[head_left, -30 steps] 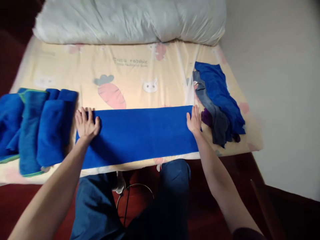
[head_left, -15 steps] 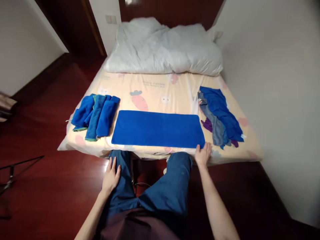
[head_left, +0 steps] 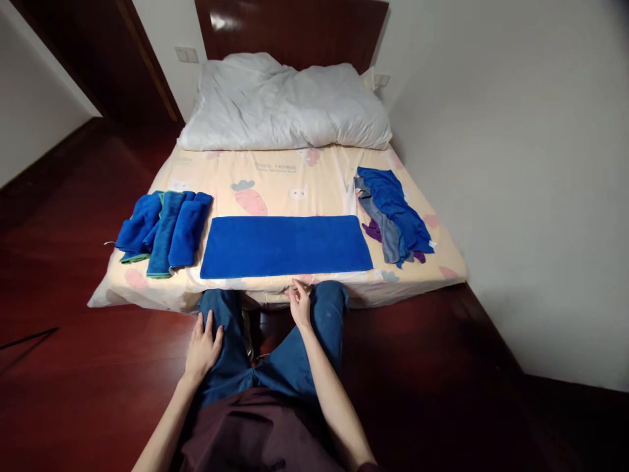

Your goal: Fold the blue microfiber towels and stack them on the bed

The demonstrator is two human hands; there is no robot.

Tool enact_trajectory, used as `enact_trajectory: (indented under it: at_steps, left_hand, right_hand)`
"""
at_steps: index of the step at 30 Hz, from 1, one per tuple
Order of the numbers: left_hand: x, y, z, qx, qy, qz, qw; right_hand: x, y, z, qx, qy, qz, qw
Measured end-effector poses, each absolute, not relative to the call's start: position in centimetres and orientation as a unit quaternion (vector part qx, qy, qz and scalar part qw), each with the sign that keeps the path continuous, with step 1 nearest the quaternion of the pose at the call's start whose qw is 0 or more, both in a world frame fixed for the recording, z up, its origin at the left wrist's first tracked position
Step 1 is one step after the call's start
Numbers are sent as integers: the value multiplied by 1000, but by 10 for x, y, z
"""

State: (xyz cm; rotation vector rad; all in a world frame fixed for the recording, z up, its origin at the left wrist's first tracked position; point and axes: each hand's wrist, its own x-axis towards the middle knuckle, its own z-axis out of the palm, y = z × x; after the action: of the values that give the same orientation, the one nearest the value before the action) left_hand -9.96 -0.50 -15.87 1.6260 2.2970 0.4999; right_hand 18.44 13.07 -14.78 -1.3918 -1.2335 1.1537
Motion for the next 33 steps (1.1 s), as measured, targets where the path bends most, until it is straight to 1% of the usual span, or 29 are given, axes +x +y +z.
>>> enact_trajectory:
  at_steps: [4,11,15,20,26,33]
  left_hand:
    - [-95,-3,-155,559,801,163,139]
    - [-88,-1,-140,543,817,119,154]
    - [-87,0,-138,543,818,110,158]
    - [-88,-1,-139,547,816,110,152]
    - [-88,0,-139,548,815,114,151]
    - [-94,-2,-150,560,807,133,133]
  right_hand:
    - [184,139,-158,-569,-479,496,448]
    - [177,141,-168,-504,-390,573,516]
    - [175,147,-159,-481,-254,626,559]
    - [180,156,-153,-406,-77,688,596]
    - [179,164,-150,-364,-32,726,583]
    - [164,179,-147,-386,-5,716,582]
